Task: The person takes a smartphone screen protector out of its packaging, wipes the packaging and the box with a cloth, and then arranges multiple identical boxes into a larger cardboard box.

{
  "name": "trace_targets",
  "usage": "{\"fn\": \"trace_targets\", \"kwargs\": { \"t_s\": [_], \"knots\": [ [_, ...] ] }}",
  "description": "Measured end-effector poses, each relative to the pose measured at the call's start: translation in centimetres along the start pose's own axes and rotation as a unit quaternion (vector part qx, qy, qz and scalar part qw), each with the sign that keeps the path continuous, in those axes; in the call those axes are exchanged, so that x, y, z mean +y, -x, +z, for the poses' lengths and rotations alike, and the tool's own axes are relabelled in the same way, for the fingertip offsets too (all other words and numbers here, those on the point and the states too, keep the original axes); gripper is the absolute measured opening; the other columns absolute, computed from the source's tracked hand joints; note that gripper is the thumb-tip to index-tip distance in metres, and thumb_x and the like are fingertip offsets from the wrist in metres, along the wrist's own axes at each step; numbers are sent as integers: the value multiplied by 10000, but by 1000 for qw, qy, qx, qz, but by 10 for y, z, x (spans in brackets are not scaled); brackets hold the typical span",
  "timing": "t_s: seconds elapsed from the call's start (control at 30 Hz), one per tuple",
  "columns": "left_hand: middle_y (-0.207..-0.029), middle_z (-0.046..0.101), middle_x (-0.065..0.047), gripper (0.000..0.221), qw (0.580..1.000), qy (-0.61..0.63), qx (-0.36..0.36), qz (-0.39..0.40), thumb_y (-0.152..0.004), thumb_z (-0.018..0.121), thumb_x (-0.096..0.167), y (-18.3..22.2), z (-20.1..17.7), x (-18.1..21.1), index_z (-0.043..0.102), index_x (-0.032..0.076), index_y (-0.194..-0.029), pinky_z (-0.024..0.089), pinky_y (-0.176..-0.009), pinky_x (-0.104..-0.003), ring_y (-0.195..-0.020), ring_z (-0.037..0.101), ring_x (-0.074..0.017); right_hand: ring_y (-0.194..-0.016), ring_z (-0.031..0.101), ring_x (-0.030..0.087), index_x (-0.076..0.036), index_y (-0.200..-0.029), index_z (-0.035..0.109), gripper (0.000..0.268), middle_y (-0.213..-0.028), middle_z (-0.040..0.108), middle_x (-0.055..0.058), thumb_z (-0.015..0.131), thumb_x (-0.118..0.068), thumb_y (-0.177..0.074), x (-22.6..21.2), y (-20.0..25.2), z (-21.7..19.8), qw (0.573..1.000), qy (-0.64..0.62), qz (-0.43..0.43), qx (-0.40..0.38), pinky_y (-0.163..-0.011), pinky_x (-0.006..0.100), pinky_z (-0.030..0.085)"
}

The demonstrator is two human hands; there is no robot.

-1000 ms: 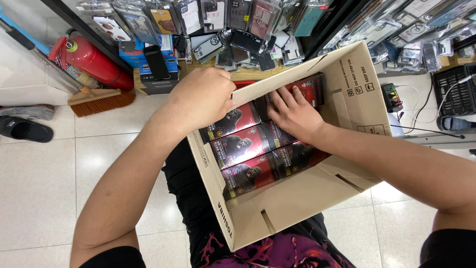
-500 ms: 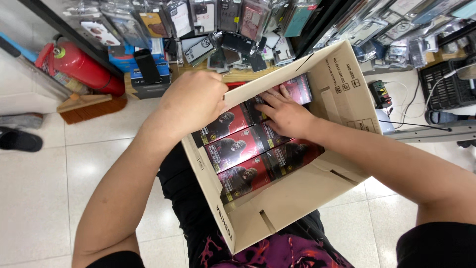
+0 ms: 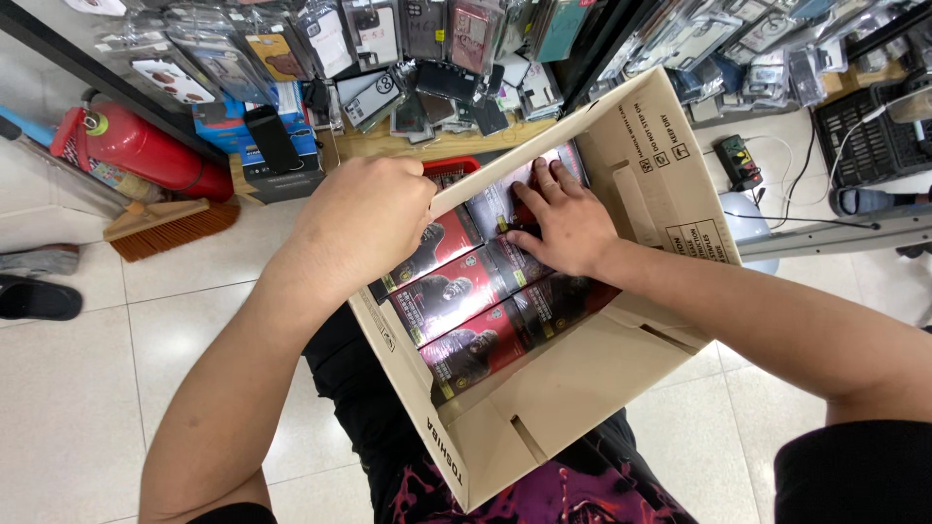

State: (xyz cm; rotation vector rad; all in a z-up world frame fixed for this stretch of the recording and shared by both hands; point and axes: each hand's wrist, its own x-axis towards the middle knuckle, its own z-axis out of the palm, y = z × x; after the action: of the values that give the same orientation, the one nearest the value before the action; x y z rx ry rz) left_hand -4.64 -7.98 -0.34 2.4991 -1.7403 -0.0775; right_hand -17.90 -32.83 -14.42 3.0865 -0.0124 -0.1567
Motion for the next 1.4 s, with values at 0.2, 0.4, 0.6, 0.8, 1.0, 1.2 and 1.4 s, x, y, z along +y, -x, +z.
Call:
{"fn": "trace_targets", "kwargs": {
  "t_s": [0.2,0.4,0.6,0.8,1.0,1.2,1.4],
  "knots": [
    [-686,629,-59,160,999,28,0,-27,-840,633,174,-1,1,-8,727,87,-743,567,-607,-358,-666,680,-274,-1185,568,353,-187,-1338,571,679,-1258,577,121,670,-591,-801,9,-14,-14,999,-32,16,36,-859,454,537],
    [-716,647,-101,188,999,31,-16,-27,-855,621,178,-4,1,-7,733,56,-765,568,-621,-399,-682,683,-313,-1414,275,461,-119,-1492,360,826,-1464,341,281,570,-621,-870,6,-20,-10,996,-30,71,-41,-1131,480,319],
    [-734,668,-84,202,999,43,-14,-26,-876,623,196,-11,12,-11,748,63,-788,581,-661,-357,-696,698,-268,-1456,253,366,-219,-1542,268,882,-1542,311,200,440,-749,-858,15,-39,7,985,-46,68,-154,-1153,450,284],
    [-702,659,-105,203,998,42,-25,-27,-844,627,184,-7,1,-13,729,31,-755,577,-643,-432,-682,686,-331,-1295,440,385,-217,-1313,589,543,-1337,513,147,647,-506,-858,-5,-32,10,1000,13,-7,-2,-908,520,493],
    [-697,662,-87,208,998,38,-31,-27,-855,609,188,-7,1,-8,725,52,-747,581,-610,-403,-675,696,-319,-1368,371,368,-292,-1307,624,464,-1367,456,109,636,-469,-878,-13,-32,30,998,-51,-45,-18,-855,606,538],
    [-697,656,-122,211,999,36,-25,-29,-838,623,180,-10,4,-15,711,20,-734,577,-607,-449,-677,685,-358,-1436,294,375,-316,-1450,471,496,-1459,377,154,500,-465,-978,-15,-24,4,996,-52,-52,-50,-1009,586,445],
    [-627,586,-57,201,986,96,-29,-132,-796,682,233,-1,-4,-25,674,86,-658,546,-634,-435,-670,670,-350,-1401,410,266,-344,-1482,393,546,-1478,465,55,463,-478,-957,-8,-26,-105,958,-114,-12,-262,-1039,528,442]
  ]
}}
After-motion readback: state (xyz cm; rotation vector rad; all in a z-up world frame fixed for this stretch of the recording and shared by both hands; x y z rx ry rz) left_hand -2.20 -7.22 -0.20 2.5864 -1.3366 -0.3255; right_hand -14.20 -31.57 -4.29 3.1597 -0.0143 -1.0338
